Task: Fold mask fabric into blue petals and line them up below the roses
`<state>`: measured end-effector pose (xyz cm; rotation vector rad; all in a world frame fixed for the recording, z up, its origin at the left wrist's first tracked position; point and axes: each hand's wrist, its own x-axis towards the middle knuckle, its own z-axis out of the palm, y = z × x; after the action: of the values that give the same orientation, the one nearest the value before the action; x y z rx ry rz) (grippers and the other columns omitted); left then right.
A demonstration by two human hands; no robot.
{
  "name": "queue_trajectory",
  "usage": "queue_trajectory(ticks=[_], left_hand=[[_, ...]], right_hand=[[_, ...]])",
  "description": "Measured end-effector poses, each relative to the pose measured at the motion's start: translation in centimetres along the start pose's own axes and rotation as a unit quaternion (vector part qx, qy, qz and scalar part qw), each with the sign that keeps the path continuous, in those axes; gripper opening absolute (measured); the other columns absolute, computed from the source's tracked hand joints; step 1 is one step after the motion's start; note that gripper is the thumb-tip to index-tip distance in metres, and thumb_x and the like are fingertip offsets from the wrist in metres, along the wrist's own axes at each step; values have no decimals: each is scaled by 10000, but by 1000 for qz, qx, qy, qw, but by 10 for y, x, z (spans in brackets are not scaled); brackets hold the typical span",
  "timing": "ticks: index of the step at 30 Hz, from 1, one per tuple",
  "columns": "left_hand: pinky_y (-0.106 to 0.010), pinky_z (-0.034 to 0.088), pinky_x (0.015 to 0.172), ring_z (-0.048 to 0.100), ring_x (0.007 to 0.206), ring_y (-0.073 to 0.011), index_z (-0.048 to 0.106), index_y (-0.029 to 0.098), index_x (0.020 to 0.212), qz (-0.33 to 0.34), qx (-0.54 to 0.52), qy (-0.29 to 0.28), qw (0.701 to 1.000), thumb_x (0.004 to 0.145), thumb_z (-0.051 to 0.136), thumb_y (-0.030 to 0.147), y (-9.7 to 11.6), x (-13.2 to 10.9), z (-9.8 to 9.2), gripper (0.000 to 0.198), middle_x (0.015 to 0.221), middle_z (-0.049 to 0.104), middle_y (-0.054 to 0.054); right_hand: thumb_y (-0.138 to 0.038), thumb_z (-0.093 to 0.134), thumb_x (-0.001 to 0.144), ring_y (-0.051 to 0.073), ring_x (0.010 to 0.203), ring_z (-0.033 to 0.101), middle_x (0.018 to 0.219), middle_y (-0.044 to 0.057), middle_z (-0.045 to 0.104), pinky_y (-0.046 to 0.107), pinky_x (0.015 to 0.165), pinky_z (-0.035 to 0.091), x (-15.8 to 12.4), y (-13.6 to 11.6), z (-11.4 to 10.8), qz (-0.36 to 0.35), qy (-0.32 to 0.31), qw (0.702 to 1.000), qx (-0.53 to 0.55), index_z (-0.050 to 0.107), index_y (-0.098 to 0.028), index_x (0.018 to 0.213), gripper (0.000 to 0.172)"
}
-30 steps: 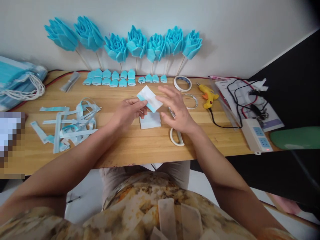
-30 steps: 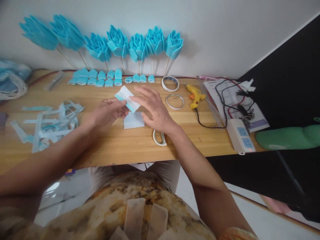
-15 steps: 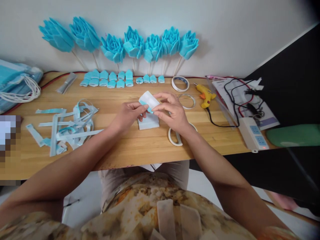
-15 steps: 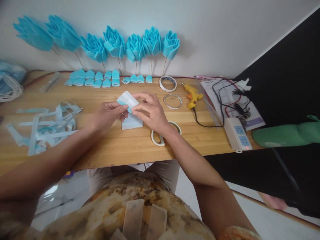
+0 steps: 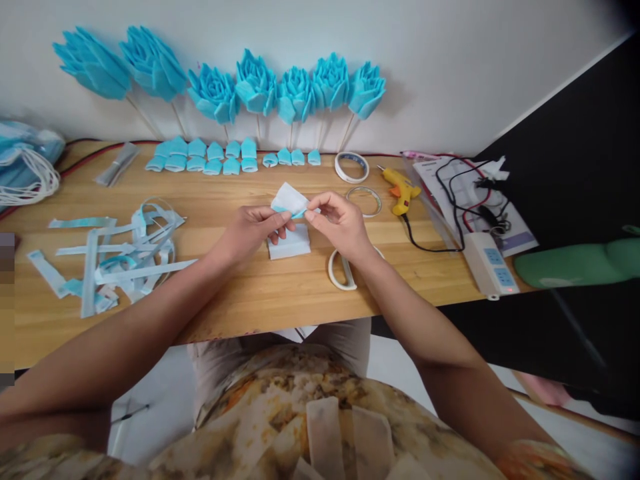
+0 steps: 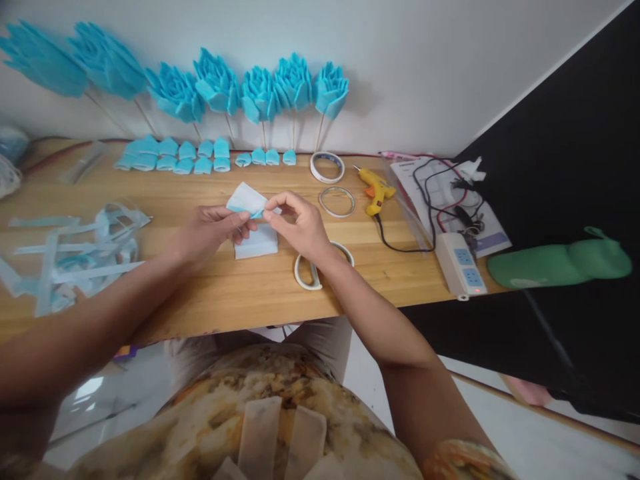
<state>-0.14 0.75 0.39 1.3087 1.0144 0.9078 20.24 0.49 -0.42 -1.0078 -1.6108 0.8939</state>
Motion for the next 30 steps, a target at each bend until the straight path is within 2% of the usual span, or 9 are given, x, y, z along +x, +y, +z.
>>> queue_trajectory(ticks=[3, 8, 10, 14, 19, 23, 27, 30], left_hand=[[-243, 458, 569, 551, 566, -106, 767, 170, 711, 8, 20, -7, 1000, 778, 793, 540, 1, -1, -1, 377, 637, 668, -24], [-239, 464, 562, 558, 564, -105, 755, 165, 723, 12, 40, -15, 999, 795, 768, 572, 3, -2, 0, 414, 646, 669, -24], [-236, 457, 544, 553, 555, -104, 743, 162, 722, 11, 52, -12, 999, 779, 783, 568, 3, -3, 1, 412, 638, 665, -21], [-228, 431, 513, 522, 532, -95, 693, 164, 688, 24, 53, 11, 998, 740, 820, 515, 3, -2, 3, 377, 614, 647, -3], [-243, 442, 547, 531, 555, -100, 675, 167, 741, 41, 31, 21, 998, 795, 774, 435, 5, -2, 3, 291, 658, 661, -3], [-260, 419, 573, 533, 581, -114, 643, 179, 730, 54, 69, 15, 996, 839, 736, 344, 10, -4, 3, 218, 638, 616, 13], [-266, 418, 594, 536, 605, -114, 630, 177, 706, 57, 79, 7, 995, 845, 730, 287, 12, -6, 4, 204, 660, 626, 7], [-263, 447, 597, 541, 590, -109, 630, 179, 729, 60, 39, 15, 997, 852, 757, 377, 10, -6, 5, 265, 688, 657, -8]], right_hand=[[-366, 720, 846, 151, 836, 656, 900, 1, 729, 324, 807, 537, 0, 1, 0, 16, -1, 1000, 5, 675, -223, 907, 162], [-380, 723, 853, 154, 829, 657, 922, -5, 728, 325, 782, 551, 1, 4, 0, 38, -14, 999, 37, 658, -244, 1239, 414], [-386, 718, 866, 159, 834, 652, 928, -3, 720, 331, 784, 557, 0, 5, 0, 36, -18, 999, 33, 640, -252, 1305, 465], [-406, 712, 892, 165, 845, 649, 936, 5, 709, 345, 814, 571, -2, 4, 1, 29, -41, 998, 27, 631, -245, 1348, 490], [-413, 733, 875, 160, 840, 648, 919, -3, 692, 342, 835, 579, -2, 8, 4, 13, -76, 996, 50, 598, -241, 1408, 576], [-445, 779, 839, 177, 921, 675, 1015, 10, 719, 357, 898, 584, -2, 10, 4, 13, -106, 992, 66, 562, -260, 1451, 676], [-469, 747, 851, 180, 913, 691, 1024, 16, 749, 343, 860, 592, -2, 9, 5, 51, -105, 991, 70, 579, -255, 1430, 640], [-461, 736, 842, 190, 936, 704, 1063, 33, 768, 346, 851, 594, -1, 10, 6, 54, -88, 992, 78, 608, -239, 1376, 592]])
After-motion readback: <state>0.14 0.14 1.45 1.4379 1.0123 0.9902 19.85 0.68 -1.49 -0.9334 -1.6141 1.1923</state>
